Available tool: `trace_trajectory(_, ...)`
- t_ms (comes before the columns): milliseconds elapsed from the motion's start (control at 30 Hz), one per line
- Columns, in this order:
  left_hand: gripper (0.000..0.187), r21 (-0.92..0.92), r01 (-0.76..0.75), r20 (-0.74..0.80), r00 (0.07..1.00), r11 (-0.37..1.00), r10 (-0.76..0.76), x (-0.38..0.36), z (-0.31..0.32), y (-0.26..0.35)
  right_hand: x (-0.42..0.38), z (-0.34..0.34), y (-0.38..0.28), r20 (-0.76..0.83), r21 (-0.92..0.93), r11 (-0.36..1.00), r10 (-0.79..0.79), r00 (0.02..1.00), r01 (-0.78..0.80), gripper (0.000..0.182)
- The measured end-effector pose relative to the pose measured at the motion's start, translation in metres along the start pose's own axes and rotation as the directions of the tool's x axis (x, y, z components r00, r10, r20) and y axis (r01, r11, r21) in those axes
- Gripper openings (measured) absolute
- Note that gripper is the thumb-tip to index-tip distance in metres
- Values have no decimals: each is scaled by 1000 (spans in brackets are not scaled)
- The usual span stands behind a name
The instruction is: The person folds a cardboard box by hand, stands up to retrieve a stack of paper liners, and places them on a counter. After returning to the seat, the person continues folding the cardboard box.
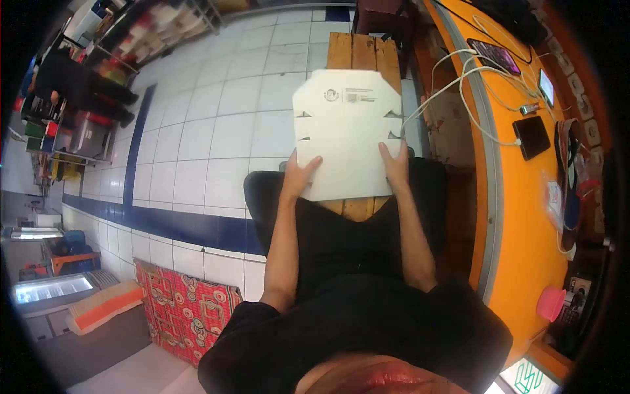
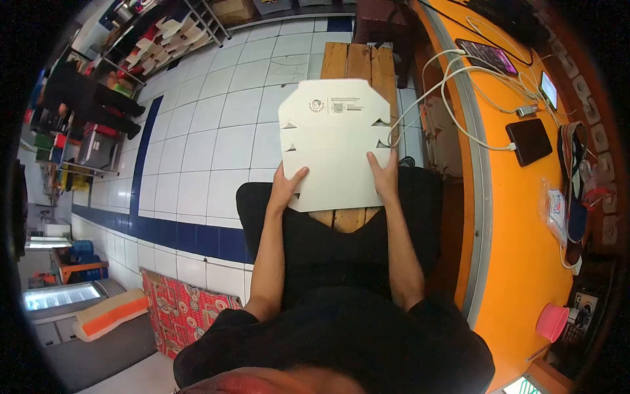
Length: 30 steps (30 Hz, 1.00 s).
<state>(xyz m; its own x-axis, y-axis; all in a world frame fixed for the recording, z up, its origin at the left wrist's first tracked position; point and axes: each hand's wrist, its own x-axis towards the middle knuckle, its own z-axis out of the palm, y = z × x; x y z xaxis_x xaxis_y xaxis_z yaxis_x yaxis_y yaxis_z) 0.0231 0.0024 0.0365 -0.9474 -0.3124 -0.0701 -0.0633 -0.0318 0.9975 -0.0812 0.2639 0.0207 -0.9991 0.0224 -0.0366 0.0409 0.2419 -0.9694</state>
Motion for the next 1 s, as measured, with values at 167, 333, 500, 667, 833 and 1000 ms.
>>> trace_trajectory(167,45,-16,202,30,979,979,-201,16,11,-43,27,9,104,-64,-296,953,49,997,-65,88)
trace_trajectory(333,45,49,256,-10,967,965,-256,25,18,-66,3,6,38,-155,-457,864,156,976,-210,83)
trace_trajectory(500,44,82,312,-41,950,947,-309,22,22,-49,-13,8,-66,-55,-585,804,-173,983,108,71)
trace_trajectory(667,46,42,234,-25,972,971,-233,29,18,-75,22,19,-197,-112,-257,831,-533,839,494,44)
trace_trajectory(833,47,58,219,-58,975,974,-216,28,18,-81,123,19,-330,24,-728,395,-802,597,560,23)
trace_trajectory(1000,48,124,142,-76,988,982,-134,24,12,-86,246,-43,-349,427,-695,552,-199,882,460,22)
